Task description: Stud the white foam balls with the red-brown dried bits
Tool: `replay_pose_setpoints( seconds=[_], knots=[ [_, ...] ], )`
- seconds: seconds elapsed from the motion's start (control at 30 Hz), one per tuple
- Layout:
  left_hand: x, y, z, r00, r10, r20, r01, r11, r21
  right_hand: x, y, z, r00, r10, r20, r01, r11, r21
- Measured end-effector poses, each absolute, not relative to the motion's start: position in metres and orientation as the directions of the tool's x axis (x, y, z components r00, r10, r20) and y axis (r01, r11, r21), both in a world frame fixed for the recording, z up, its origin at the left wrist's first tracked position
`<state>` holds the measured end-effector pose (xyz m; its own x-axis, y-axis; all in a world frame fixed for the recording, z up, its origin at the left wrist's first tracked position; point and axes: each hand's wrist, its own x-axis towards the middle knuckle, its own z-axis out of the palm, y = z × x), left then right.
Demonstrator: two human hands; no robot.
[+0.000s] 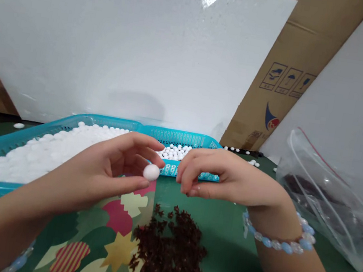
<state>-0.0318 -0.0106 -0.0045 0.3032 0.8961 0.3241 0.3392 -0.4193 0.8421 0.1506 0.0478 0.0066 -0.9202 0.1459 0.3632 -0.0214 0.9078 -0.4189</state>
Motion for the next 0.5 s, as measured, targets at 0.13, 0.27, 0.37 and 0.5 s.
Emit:
replay_pose_setpoints(
  seconds=[0.13,0.27,0.37,0.5],
  knots=[
    [-0.030,-0.012,-0.005,0.306,0.901,0.308,0.189,-0.374,0.908,0.146,0.042,0.003,-0.850,0.195,0.490,-0.070,0.879,-0.471],
    [-0.024,-0.012,-0.006,0.322,0.906,0.274,0.061,-0.309,0.949,0.141,0.037,0.000,-0.821,0.207,0.532,-0.081,0.881,-0.467],
    [-0.020,-0.010,-0.007,0.329,0.914,0.236,0.012,-0.254,0.967,0.140,0.036,0.000,-0.805,0.191,0.561,-0.087,0.898,-0.431],
    [-0.020,-0.009,-0.009,0.340,0.916,0.215,0.006,-0.231,0.973,0.140,0.035,0.001,-0.782,0.195,0.591,-0.089,0.905,-0.415]
  ],
)
